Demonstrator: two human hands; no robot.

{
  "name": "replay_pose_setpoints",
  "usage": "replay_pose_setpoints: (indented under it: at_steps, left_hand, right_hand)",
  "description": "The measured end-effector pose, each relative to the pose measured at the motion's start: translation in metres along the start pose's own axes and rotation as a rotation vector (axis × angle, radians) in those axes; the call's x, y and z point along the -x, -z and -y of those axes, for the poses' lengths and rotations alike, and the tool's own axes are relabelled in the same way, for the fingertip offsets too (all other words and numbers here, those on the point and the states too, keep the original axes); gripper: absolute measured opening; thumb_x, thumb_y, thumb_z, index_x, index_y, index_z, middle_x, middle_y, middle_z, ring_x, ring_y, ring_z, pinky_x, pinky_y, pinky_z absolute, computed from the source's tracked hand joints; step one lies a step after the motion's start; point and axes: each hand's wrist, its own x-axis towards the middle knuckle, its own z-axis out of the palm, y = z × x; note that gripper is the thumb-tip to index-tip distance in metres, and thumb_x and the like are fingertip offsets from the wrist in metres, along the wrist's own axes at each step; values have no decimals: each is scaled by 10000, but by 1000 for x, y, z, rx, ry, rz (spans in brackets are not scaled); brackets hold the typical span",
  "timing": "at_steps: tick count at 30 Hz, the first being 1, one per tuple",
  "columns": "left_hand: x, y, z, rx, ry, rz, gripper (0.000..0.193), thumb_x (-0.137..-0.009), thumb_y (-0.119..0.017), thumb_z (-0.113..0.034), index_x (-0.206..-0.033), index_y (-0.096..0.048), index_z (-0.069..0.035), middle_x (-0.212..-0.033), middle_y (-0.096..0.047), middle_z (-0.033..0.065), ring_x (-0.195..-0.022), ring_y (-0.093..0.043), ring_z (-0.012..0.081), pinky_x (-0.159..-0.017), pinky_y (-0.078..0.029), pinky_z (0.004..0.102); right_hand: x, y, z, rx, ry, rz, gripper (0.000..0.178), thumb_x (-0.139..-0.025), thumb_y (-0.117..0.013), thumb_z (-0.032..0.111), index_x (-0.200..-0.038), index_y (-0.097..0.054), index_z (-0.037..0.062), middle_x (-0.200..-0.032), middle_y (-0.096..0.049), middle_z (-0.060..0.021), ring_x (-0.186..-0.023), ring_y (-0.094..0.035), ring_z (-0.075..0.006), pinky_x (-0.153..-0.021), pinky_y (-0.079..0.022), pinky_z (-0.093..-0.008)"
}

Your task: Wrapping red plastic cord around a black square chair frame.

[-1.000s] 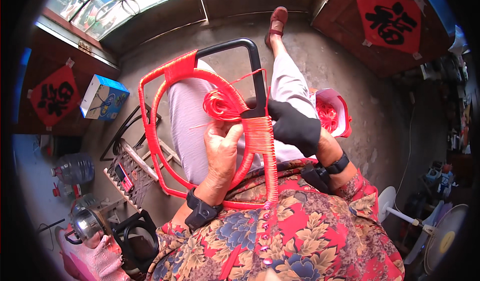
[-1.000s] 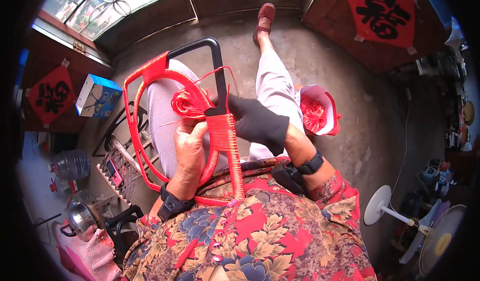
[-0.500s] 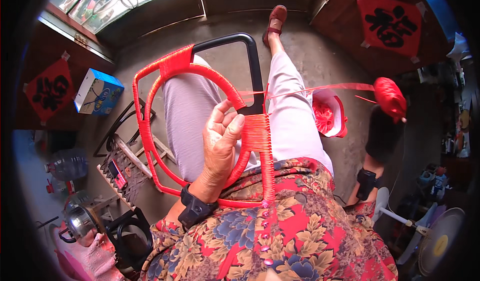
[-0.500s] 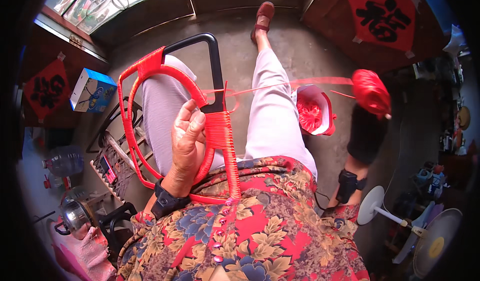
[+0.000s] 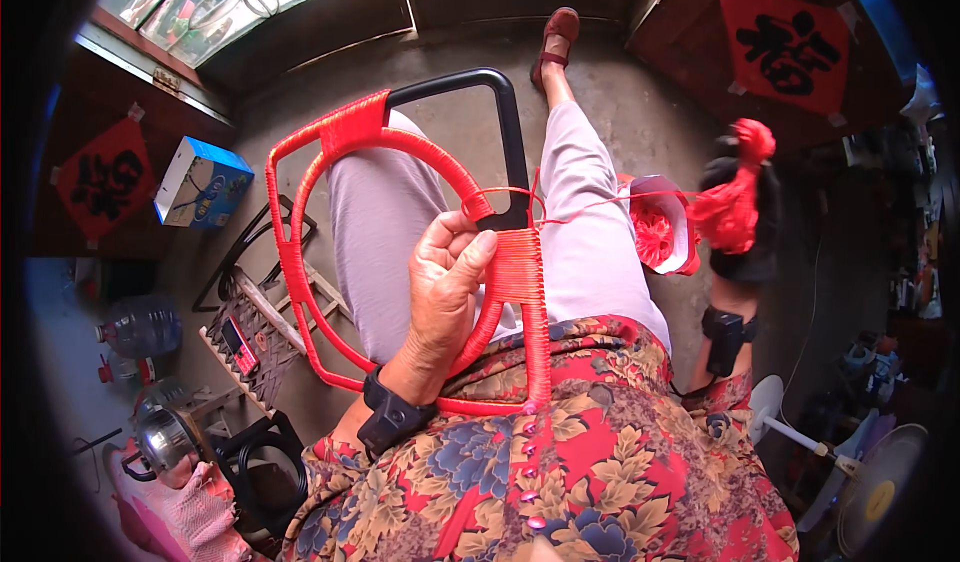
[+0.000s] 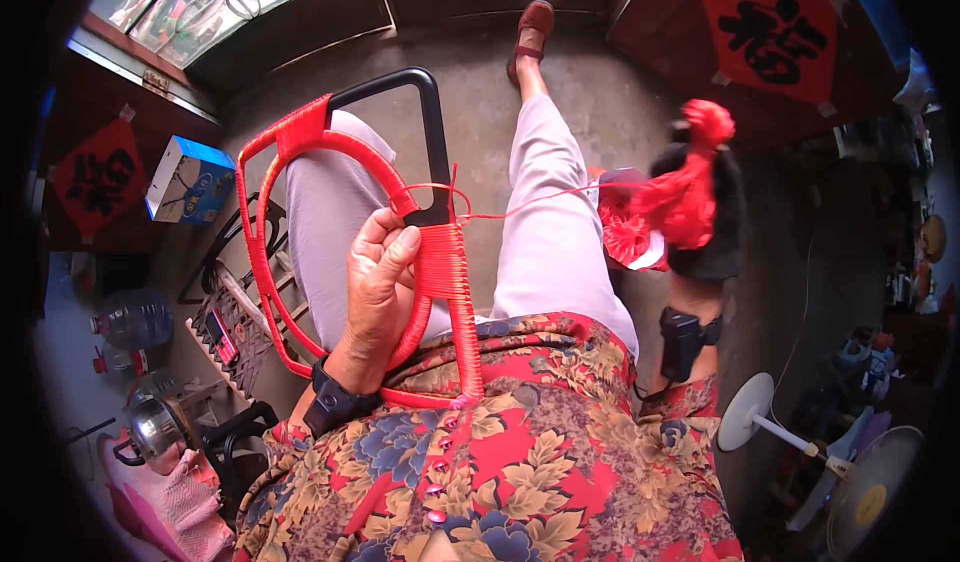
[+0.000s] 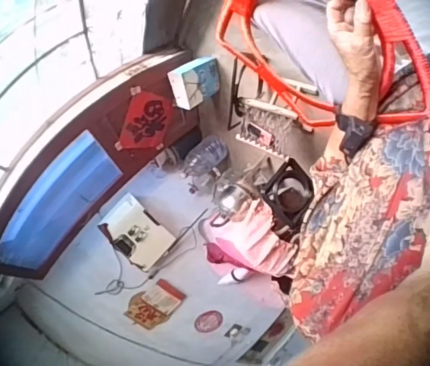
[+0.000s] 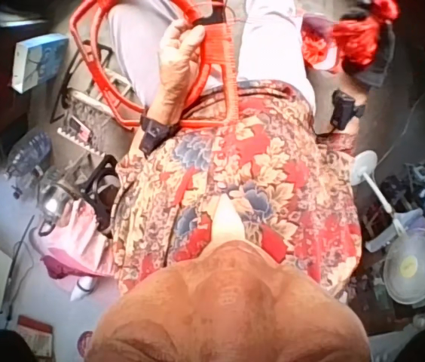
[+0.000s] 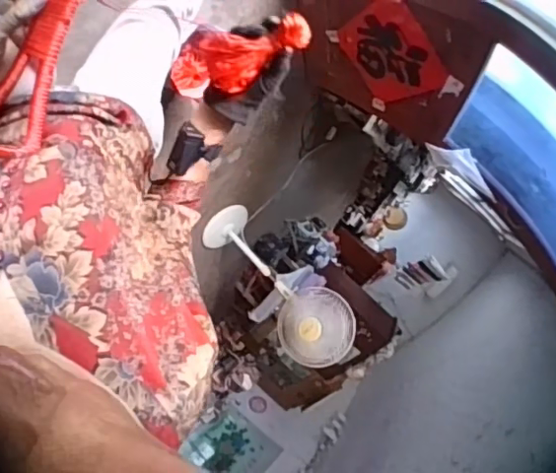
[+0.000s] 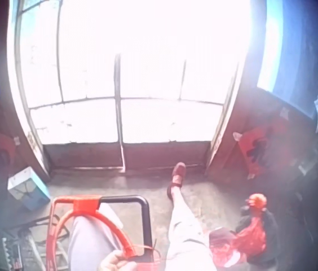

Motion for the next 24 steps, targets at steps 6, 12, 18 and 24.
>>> replay_pose_setpoints:
  at_steps: [6, 12, 18, 24]
  left_hand:
    - [0, 2, -2, 4, 8, -4, 227, -913, -604, -47, -1111, -501, -1, -1010, -660, 101, -900, -659, 131, -782, -555, 241]
    - [2, -3, -5, -9, -12, -32, 209, -914, -604, -47, -1093, -507, -2, -993, -666, 101, -873, -664, 124, -763, -559, 235]
    - [1, 1, -3, -10, -9, -31, 213, -912, -610, -52, -1091, -506, -3, -979, -668, 102, -845, -665, 120, -740, -554, 226]
    - [1, 3, -2, -28, -21, -39, 211, -907, -620, -62, -1078, -506, -11, -958, -674, 98, -811, -664, 110, -704, -547, 213]
  right_hand:
    - [-16, -47, -78, 825, -472, 64, 235, -895, -575, 147, -1062, -579, -18, -912, -613, -59, -860, -598, -154, -798, -467, -288]
    - [-10, -70, -105, 1027, -400, 72, 203, -779, -718, 68, -955, -642, 3, -870, -671, -69, -780, -637, -111, -712, -517, -269]
    - [-25, -62, -100, 1322, 123, 487, 221, -715, -763, 34, -907, -652, 32, -849, -655, -72, -773, -650, -188, -699, -509, -296]
    - [-26, -83, -85, 1559, 117, 805, 325, -651, -771, 12, -955, -676, 77, -872, -635, -79, -785, -646, -234, -700, -513, -316]
